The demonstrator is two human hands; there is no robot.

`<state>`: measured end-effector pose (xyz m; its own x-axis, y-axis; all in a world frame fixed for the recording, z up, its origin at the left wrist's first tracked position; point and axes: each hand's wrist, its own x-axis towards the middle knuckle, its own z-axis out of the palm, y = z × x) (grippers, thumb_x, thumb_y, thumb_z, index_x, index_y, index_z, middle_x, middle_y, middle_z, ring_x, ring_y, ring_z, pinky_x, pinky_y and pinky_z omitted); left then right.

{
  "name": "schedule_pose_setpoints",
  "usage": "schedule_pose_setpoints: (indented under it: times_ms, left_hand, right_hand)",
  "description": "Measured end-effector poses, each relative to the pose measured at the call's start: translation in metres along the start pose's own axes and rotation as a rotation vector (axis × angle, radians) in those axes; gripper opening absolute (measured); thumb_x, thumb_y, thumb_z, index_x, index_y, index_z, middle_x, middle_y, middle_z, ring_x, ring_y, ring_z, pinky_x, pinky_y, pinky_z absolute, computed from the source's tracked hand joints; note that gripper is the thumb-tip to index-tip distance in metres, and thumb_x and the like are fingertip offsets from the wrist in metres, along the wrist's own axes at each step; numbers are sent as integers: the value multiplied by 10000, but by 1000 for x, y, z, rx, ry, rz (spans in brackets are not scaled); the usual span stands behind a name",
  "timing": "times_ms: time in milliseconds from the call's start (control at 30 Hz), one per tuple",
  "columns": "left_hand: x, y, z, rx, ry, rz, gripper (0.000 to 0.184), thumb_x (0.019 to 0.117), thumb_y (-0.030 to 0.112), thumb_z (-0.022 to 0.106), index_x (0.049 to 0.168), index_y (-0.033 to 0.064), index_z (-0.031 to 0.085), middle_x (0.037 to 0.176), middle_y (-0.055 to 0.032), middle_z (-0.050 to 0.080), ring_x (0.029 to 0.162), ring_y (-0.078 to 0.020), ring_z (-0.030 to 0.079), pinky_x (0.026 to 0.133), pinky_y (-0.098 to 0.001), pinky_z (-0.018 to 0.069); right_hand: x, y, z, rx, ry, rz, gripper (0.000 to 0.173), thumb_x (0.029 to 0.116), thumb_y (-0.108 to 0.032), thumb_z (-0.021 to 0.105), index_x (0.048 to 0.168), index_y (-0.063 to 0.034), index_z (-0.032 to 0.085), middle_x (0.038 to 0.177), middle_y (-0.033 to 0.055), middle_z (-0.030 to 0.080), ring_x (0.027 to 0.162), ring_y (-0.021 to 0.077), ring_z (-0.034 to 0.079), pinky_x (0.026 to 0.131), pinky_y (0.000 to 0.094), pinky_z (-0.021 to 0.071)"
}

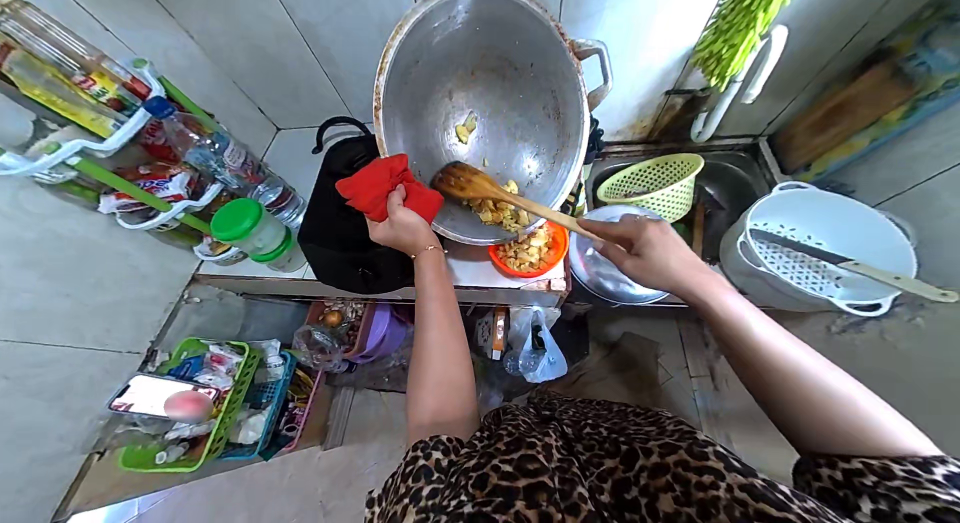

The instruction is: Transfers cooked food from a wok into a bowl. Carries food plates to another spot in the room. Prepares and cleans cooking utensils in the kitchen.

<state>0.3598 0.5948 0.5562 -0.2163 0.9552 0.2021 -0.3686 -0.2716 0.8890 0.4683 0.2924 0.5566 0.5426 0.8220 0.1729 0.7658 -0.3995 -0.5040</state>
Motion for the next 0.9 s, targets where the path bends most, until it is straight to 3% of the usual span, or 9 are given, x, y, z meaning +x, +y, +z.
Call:
schedule_pose_setpoints:
  times_ms: [133,500,900]
  left_hand:
    - [0,-2,-2,-28,-13,16,254,821,-79,706,1061,-79,622,900,-112,695,839,-100,704,785,-260,596]
    - [5,0,-7,15,-17,54,245,819,-48,716,1050,-63,633,899,-96,699,847,-83,702,798,-248,587]
    - [11,-5,-8,47,8,49,267,814,-55,719,1066,-64,632,904,-96,696,846,-74,697,793,-236,580]
  right_hand:
    - [-18,14,-19,-100,-77,34,379,1032,-222,579,1400,-263,658,958,156,682,843,360,663,713,609,523]
    - [-50,32,-38,-246,-51,1,410,1012,-238,566,1407,-307,651,935,150,639,771,355,637,600,571,496]
    - [-77,46,-57,-292,-17,16,394,1004,-262,538,1369,-288,684,903,131,620,716,340,624,542,559,466]
